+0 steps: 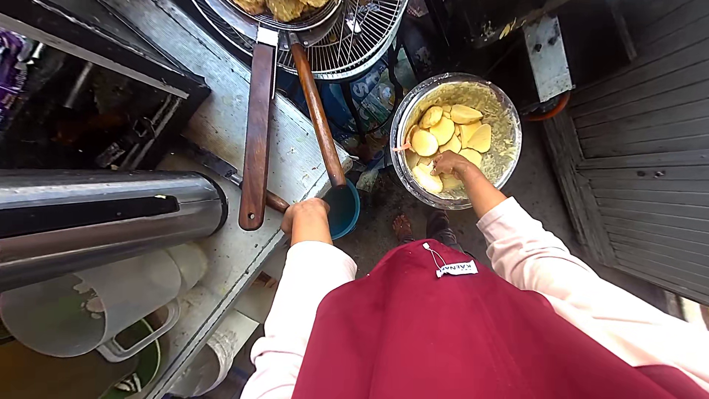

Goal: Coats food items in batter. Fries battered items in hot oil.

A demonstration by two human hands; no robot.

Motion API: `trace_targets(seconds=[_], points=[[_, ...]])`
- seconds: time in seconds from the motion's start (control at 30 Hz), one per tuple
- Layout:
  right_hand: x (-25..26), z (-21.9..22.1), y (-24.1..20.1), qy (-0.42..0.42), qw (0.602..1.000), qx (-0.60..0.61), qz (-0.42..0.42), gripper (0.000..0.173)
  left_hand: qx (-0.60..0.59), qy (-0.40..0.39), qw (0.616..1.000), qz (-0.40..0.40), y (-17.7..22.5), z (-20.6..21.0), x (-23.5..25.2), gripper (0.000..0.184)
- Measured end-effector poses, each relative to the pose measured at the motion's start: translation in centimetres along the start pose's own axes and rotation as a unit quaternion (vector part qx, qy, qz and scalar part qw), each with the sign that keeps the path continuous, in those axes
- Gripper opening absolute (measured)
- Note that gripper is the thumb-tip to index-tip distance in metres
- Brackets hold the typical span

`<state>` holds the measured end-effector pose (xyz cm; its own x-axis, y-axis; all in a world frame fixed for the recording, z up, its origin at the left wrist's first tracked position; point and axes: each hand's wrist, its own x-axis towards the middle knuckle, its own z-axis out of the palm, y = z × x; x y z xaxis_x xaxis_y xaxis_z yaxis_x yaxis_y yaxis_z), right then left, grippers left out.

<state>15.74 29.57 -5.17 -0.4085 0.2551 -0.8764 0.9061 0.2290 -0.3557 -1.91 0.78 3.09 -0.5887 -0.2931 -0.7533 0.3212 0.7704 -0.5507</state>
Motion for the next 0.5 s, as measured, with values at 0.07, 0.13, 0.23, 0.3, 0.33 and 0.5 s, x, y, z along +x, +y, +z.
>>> trace_targets(seconds=[0.07, 0.13, 0.23, 0.3, 0.33, 0.5], points=[[-0.2, 1.0, -0.4, 0.045, 0.993, -0.099, 0.037, 0.028, 0.002, 0.002, 1.0, 0.0, 0.0, 0.0, 0.0, 0.052], [-2.4, 1.5, -1.5, 0.079, 0.983, -0.155, 0.062, 0.03, 0.002, 0.001, 1.0, 0.003, 0.0, 0.0, 0.0, 0.052], [-4.2, 1.7, -1.6, 0.094, 0.986, -0.12, 0.071, 0.035, -0.003, 0.001, 1.0, 0.003, 0.0, 0.0, 0.2, 0.052], [-3.8, 2.1, -0.6, 0.079, 0.989, -0.112, 0.056, 0.043, -0.004, -0.002, 1.0, -0.003, 0.0, 0.1, 0.1, 0.053], [-3.9, 2.3, -0.5, 0.074, 0.987, -0.135, 0.053, 0.048, -0.007, -0.001, 1.0, -0.006, 0.0, 0.2, 0.2, 0.054], [-3.1, 3.5, -0.6, 0.14, 0.952, -0.271, -0.007, 0.054, -0.024, 0.003, 1.0, 0.0, -0.2, 0.0, 0.0, 0.053]])
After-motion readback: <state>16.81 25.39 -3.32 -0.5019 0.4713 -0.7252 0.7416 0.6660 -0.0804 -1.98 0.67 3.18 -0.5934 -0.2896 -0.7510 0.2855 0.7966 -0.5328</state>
